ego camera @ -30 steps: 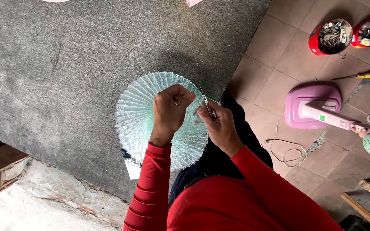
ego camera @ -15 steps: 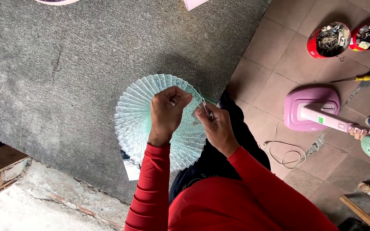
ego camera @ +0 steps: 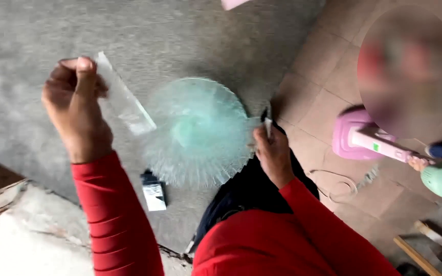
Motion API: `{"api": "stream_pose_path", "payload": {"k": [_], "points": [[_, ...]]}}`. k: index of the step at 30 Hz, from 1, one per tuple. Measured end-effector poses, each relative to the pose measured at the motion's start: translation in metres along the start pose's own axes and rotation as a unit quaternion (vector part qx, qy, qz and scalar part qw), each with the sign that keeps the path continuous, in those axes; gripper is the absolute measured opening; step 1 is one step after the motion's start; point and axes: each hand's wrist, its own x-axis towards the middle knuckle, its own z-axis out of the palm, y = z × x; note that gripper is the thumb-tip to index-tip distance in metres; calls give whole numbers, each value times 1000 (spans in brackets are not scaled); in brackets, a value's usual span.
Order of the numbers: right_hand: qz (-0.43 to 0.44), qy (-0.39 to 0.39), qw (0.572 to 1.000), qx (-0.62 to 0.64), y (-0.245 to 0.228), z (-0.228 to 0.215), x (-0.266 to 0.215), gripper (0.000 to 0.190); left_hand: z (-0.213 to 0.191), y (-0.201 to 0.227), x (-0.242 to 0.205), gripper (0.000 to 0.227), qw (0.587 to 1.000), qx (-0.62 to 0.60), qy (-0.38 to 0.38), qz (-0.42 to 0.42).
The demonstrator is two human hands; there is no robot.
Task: Arranging thin glass plates into a spiral sculpture on a base and using a utility knife for adjustments
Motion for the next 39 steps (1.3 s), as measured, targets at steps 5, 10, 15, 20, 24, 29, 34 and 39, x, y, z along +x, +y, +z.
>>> {"api": "stream_pose_path", "payload": {"k": [5,10,15,20,24,29,34,39], "points": [[-52,-3,999,1,-19,11,3,34,-45,-48,15,18,980,-184,75,-19],[-25,-1,1000,-13,-17,5,5,32,-98,-97,31,14,924,-229,271,-145],[-64,6,998,-6,-56,14,0,36,-148,-244,47,25,883,-314,270,-222],[-59,2,998,-11,-52,14,4,35,-85,-167,-17,55,917,-153,169,-329],[-59,4,998,-26,-76,21,0,39,-26,-107,-79,56,947,5,23,-320],[-62,-5,997,-35,-79,25,2,37,-8,-156,-108,54,951,74,4,-302],[-72,-19,996,-56,-58,11,14,37,0,-146,-133,58,964,50,59,-255],[-30,-13,999,-32,-26,-17,23,33,16,-134,-155,53,969,23,126,-212]]}}
